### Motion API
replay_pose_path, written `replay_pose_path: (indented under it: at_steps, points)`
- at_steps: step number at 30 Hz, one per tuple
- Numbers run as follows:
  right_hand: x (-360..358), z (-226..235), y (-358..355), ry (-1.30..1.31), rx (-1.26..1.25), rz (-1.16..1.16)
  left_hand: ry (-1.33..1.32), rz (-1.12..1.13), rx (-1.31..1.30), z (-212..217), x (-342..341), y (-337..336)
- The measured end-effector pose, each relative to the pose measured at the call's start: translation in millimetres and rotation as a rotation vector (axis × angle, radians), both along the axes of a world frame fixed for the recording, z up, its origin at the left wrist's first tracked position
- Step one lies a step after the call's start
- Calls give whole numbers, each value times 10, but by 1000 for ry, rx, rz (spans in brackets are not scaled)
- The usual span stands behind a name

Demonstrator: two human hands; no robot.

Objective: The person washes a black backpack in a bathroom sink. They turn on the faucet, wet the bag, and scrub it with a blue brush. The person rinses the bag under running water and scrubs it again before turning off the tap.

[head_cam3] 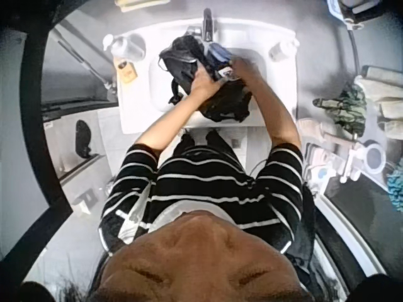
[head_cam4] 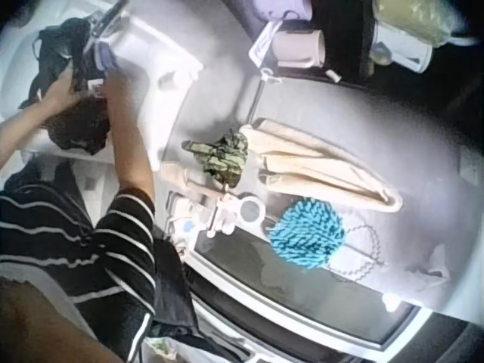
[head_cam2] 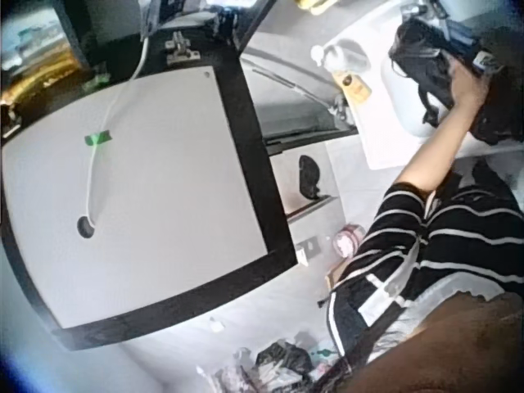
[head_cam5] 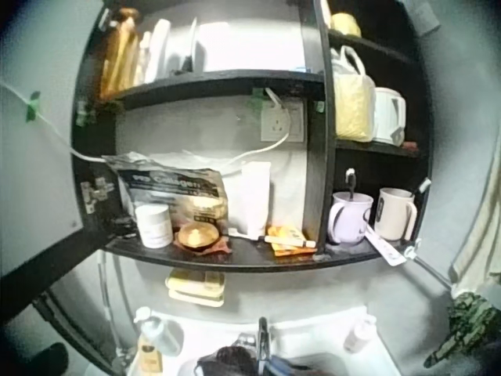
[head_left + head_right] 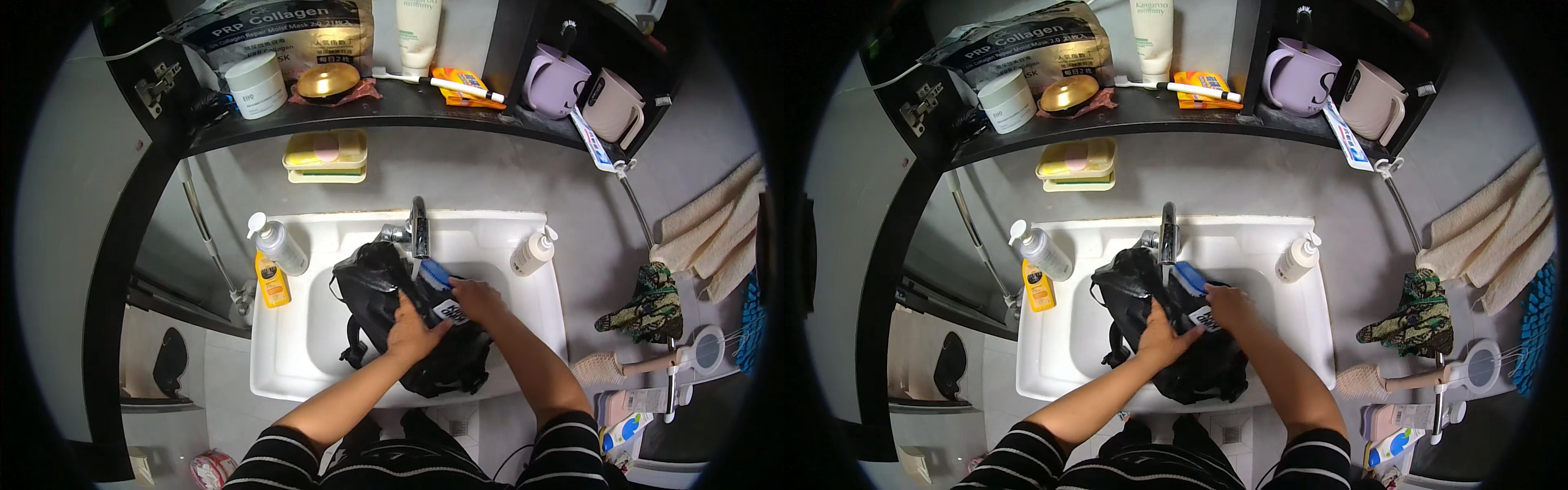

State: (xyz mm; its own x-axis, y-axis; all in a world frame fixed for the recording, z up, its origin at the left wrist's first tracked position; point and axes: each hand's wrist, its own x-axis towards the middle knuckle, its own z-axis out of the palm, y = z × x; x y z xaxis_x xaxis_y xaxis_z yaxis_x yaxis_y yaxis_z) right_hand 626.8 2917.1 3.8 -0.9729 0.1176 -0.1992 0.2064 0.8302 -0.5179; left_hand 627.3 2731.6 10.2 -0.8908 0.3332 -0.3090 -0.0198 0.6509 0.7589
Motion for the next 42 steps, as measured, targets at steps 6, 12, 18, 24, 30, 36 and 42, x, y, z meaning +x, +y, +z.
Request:
replay_pose_path:
  at_steps: [6, 12, 18, 24, 30, 36, 42]
  points:
    - [155, 688, 65, -95, -324, -162, -383, 270, 857, -237, 91, 339]
    - [638, 990, 137, 191, -123, -195, -872, 593, 1090, -170, -516, -175]
    - [980, 1232, -351, 43, 307, 5, -575, 597, 756, -174, -602, 211]
    - [977, 486, 188, -204, 482, -94, -789, 346, 859, -539, -12, 132]
    - [1105, 360, 200, -102, 456, -137, -846, 595, 873, -316, -826, -422]
    - [839, 603, -661, 233, 362, -193, -698, 688, 752, -418, -757, -380]
    - [845, 78, -1030, 335, 452, -250, -716, 676, 928, -220, -242, -608]
